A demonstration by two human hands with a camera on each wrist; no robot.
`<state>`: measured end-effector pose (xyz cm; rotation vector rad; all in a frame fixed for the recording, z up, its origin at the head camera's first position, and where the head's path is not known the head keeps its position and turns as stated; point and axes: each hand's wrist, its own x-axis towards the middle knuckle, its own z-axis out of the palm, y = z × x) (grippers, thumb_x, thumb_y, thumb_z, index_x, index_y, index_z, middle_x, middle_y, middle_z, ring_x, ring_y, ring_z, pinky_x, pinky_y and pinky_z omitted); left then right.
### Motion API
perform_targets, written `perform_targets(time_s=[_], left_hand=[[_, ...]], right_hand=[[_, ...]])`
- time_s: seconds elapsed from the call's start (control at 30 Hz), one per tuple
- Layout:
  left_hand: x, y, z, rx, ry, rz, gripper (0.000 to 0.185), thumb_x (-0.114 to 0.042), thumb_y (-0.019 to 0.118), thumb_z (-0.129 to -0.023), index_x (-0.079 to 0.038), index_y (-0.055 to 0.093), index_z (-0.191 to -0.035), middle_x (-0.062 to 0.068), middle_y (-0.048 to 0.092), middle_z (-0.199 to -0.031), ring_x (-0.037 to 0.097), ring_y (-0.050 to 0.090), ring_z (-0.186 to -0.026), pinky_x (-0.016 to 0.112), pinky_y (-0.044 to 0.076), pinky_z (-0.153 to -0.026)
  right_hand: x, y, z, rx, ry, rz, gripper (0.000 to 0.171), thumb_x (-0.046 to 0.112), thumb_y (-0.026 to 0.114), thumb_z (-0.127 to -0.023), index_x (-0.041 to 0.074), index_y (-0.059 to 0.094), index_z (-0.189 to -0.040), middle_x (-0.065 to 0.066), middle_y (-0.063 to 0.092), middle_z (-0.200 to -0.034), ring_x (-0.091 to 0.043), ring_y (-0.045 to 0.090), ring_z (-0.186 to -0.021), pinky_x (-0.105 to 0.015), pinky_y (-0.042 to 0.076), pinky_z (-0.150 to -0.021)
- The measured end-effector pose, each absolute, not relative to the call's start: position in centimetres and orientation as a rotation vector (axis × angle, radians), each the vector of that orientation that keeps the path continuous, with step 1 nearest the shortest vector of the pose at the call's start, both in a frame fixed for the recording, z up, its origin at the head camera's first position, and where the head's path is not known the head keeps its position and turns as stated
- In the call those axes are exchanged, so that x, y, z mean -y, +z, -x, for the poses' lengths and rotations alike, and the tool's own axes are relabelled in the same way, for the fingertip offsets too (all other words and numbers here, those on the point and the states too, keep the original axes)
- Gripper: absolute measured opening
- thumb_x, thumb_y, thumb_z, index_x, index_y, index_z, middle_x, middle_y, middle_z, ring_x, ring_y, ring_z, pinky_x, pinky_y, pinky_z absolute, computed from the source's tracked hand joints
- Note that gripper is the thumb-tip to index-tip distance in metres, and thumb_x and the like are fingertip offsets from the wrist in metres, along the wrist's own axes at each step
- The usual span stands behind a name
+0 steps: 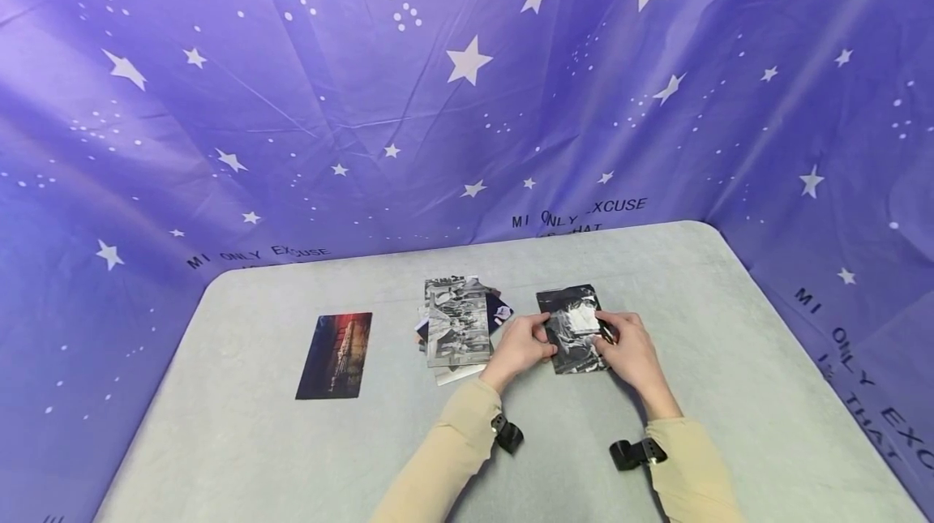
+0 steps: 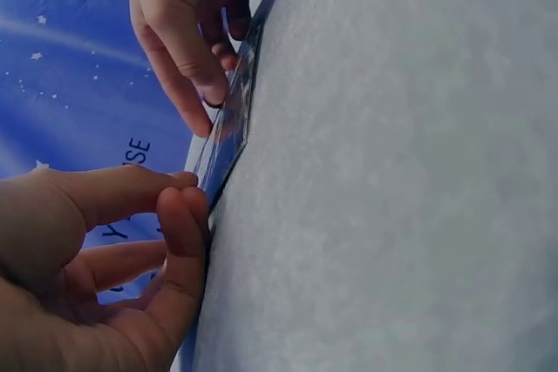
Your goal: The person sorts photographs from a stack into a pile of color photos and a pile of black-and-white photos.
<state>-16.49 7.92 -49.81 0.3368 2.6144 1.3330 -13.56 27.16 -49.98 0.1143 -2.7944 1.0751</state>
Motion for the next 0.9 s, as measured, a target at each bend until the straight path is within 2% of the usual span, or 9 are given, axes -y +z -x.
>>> perform_targets(time_s=[0.13,0.27,0.37,0.53,0.7,0.8,0.9], left_hand=[[-7.5,-50.1,16.8,-2.497,1.497,-0.347,0.054,0.002,0.077,-0.074,0.003,0.061,-0.126,-0.001,0.06,-0.056,0.004,0.053,-0.044,0.014,0.044,-0.059],[-7.0,-50.5,16.9,-2.383,1.627,-0.341,0.056,0.004,0.076,-0.074,0.004,0.059,-0.127,0.003,0.065,-0.063,0.008,0.059,-0.046,0.013,0.046,-0.066],[-6.7,-50.6,16.8,-2.307,1.7,-0.32,0.059,0.005,0.076,-0.074,0.003,0.057,-0.13,0.004,0.066,-0.068,0.012,0.062,-0.049,0.015,0.048,-0.069],[-6.2,-50.7,16.3,-2.215,1.794,-0.292,0.062,0.006,0.074,-0.075,0.0,0.055,-0.133,0.007,0.069,-0.075,0.006,0.06,-0.054,0.017,0.05,-0.067],[-5.5,-50.7,15.6,-2.16,1.87,-0.272,0.06,0.008,0.069,-0.073,0.0,0.057,-0.132,0.009,0.07,-0.079,0.003,0.059,-0.062,0.018,0.051,-0.064],[-4.9,-50.6,15.3,-2.112,1.929,-0.265,0.059,0.01,0.066,-0.074,0.002,0.056,-0.131,0.01,0.069,-0.081,0.007,0.063,-0.065,0.019,0.052,-0.064],[-4.2,-50.5,14.9,-2.074,1.97,-0.249,0.058,0.01,0.066,-0.075,0.003,0.056,-0.131,0.01,0.069,-0.083,0.011,0.065,-0.068,0.02,0.052,-0.064]], right_hand=[[-27.1,-49.9,13.6,2.793,1.089,-0.104,0.043,0.003,0.071,-0.079,-0.011,0.061,-0.118,-0.024,0.053,-0.1,-0.03,0.047,-0.084,-0.04,0.037,-0.068],[-27.3,-50.0,13.7,2.781,1.121,-0.1,0.043,0.004,0.071,-0.079,-0.01,0.061,-0.118,-0.019,0.051,-0.094,-0.026,0.046,-0.081,-0.036,0.036,-0.067],[-27.5,-50.1,13.6,2.751,1.165,-0.079,0.042,0.004,0.071,-0.08,-0.009,0.061,-0.119,-0.015,0.049,-0.089,-0.018,0.045,-0.076,-0.031,0.036,-0.065],[-27.7,-50.1,13.4,2.702,1.228,-0.042,0.043,0.004,0.071,-0.081,-0.007,0.06,-0.121,-0.017,0.048,-0.094,-0.008,0.044,-0.073,-0.023,0.036,-0.063],[-27.3,-49.6,12.9,2.699,1.192,-0.03,0.046,0.006,0.071,-0.081,-0.008,0.058,-0.123,-0.025,0.049,-0.104,-0.022,0.049,-0.081,-0.03,0.038,-0.07],[-27.0,-49.2,12.7,2.704,1.177,-0.021,0.048,0.006,0.071,-0.081,-0.008,0.056,-0.125,-0.029,0.049,-0.113,-0.031,0.053,-0.087,-0.037,0.039,-0.074],[-26.6,-48.7,12.6,2.714,1.193,-0.025,0.048,0.007,0.07,-0.082,-0.006,0.055,-0.126,-0.03,0.048,-0.116,-0.034,0.055,-0.088,-0.04,0.04,-0.075]])
